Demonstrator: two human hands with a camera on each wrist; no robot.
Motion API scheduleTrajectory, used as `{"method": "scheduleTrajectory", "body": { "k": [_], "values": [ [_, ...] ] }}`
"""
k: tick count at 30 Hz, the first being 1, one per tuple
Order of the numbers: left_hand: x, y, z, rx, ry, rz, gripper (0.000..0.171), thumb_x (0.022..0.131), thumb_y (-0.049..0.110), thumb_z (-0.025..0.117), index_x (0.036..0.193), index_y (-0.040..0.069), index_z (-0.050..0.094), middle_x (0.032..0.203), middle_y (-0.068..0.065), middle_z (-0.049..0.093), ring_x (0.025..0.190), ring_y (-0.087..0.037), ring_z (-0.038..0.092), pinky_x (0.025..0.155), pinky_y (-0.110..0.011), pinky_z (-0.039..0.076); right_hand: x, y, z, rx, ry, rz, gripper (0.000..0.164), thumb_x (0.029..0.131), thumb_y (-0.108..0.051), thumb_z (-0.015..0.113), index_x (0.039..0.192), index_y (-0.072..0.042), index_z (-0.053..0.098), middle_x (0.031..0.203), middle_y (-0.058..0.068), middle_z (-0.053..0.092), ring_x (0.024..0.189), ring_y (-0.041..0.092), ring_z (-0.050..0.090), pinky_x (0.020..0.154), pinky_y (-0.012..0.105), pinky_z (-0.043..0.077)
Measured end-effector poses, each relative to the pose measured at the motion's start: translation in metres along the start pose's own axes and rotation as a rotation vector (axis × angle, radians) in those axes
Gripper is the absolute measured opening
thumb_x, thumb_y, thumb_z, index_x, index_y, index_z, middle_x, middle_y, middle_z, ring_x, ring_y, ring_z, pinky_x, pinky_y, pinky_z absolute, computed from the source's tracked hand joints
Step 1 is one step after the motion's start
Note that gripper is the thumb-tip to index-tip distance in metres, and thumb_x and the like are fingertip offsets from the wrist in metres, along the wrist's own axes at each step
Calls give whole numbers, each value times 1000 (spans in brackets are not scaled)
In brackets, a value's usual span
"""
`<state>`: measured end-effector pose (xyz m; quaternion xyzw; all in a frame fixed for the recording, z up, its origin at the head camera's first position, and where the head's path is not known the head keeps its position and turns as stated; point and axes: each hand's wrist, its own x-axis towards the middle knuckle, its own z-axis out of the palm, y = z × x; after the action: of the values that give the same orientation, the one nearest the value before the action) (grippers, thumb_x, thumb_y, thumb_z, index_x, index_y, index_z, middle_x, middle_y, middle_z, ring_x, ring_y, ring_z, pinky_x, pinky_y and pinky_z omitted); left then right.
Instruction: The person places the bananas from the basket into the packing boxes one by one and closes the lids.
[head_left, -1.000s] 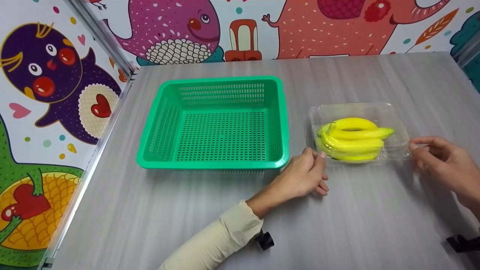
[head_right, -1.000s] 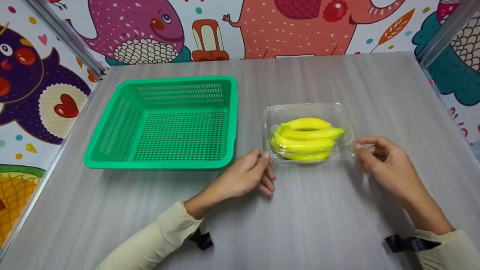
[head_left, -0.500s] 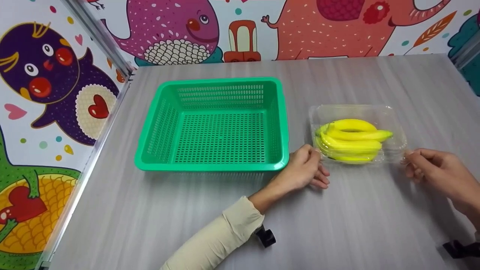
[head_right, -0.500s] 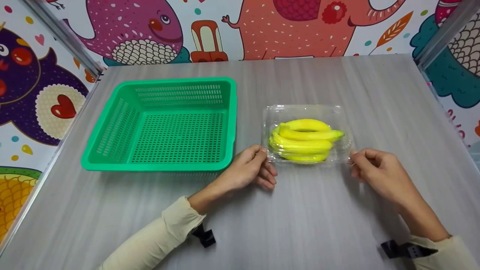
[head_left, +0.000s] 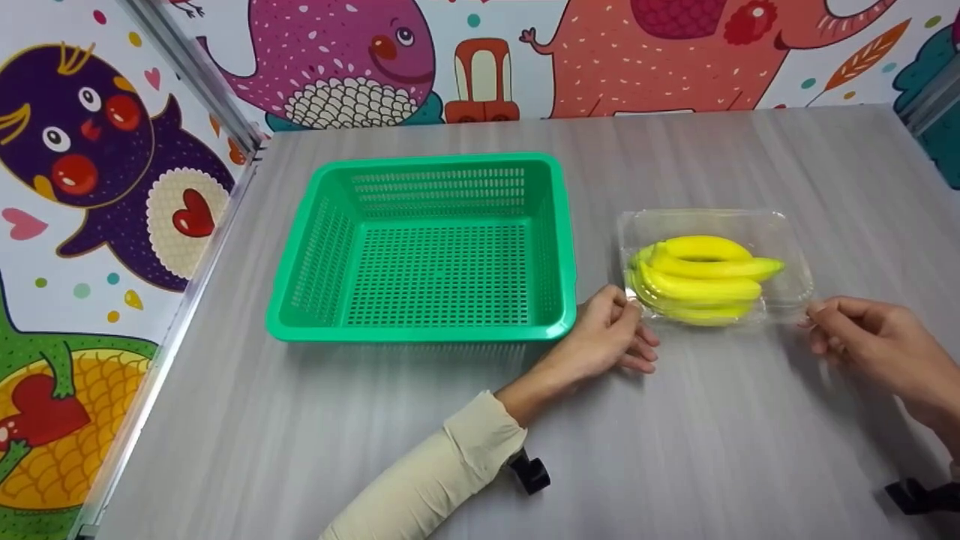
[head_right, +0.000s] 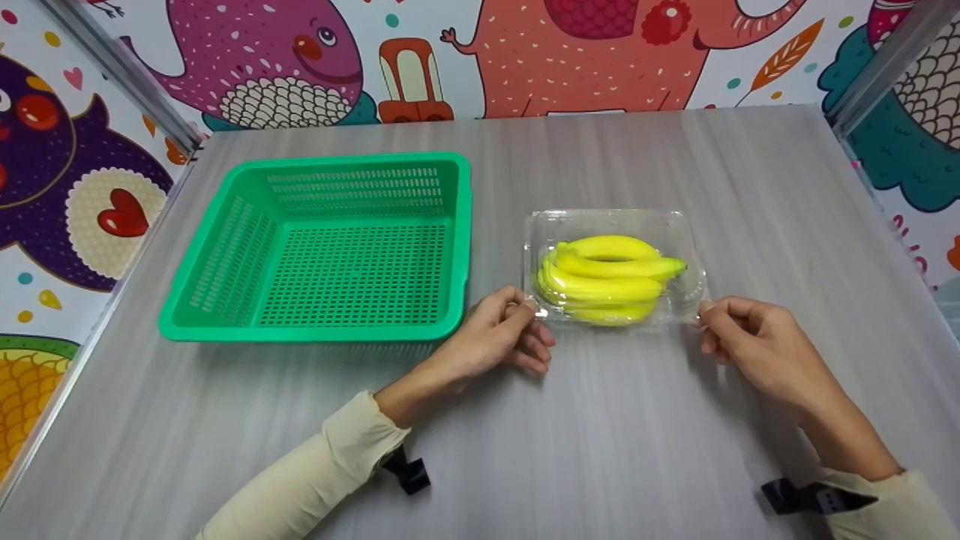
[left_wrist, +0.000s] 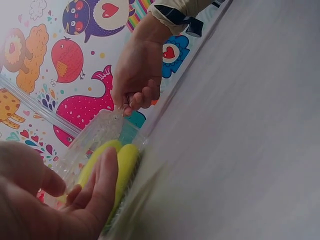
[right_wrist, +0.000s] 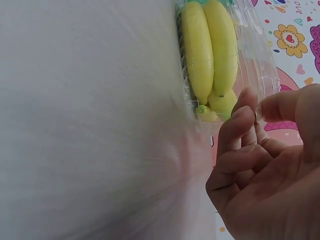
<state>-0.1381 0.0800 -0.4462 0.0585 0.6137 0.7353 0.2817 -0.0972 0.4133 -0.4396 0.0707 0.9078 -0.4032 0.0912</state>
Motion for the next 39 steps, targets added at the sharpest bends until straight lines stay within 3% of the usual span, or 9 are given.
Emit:
{"method": "scheduleTrajectory", "body": {
  "k": [4,13,19,22,25,29,35,37,39],
  "values": [
    [0,1,-1,9,-2,12,13,115,9,42,102,10,44,86,-13,72,65,-15,68,68,-36,67,0,-1,0,4,-7,-4,48,116,-38,46,118,6,65,80,-2,65,70,17,56,59,27,51],
    [3,5,-3,14,11,-41,14,115,14,43,104,8,48,83,-12,72,60,-15,67,64,-36,67,2,-6,-2,-6,-27,44,51,116,-43,43,123,3,63,84,-3,66,70,18,57,57,30,49],
    [2,4,-2,24,37,-64,39,118,31,42,120,-5,56,78,-11,69,58,-16,66,63,-37,67,3,-9,-1,-33,-36,71,55,116,-46,40,125,4,61,86,-1,66,70,18,56,57,30,48],
    [0,4,-2,30,32,-77,45,118,37,41,120,-5,59,77,-11,69,58,-17,67,62,-36,66,3,-9,-2,-38,-29,70,55,117,-46,38,125,4,60,86,-2,66,70,18,56,57,30,48],
    [-4,5,-3,57,3,-82,37,116,36,47,117,1,57,79,-12,71,60,-18,68,63,-35,66,3,-9,-1,-46,-19,71,54,117,-45,37,125,3,60,88,-1,66,71,17,56,58,29,49],
    [-12,5,-5,138,-48,-97,21,110,29,63,114,10,54,83,-10,74,64,-17,70,67,-35,67,3,-10,2,-65,-4,68,53,117,-44,37,125,3,59,92,3,68,74,16,57,62,27,52],
    [-24,3,-3,306,-126,-150,26,103,22,74,121,8,60,86,-6,77,69,-15,73,71,-32,67,0,-10,8,-121,80,42,54,117,-45,38,128,4,60,101,15,70,79,17,58,63,23,48],
    [-28,5,-3,450,-176,-164,30,103,27,73,123,8,62,85,-2,78,71,-12,73,72,-27,64,-1,-11,9,-151,135,36,58,116,-46,38,133,6,58,113,24,68,93,27,60,71,26,48],
    [-33,9,-3,622,-235,-164,35,103,34,72,128,10,66,89,3,80,76,-6,72,72,-23,60,-2,-12,9,-174,192,24,61,116,-46,39,139,7,56,128,32,63,111,39,58,86,39,52]
  ]
}}
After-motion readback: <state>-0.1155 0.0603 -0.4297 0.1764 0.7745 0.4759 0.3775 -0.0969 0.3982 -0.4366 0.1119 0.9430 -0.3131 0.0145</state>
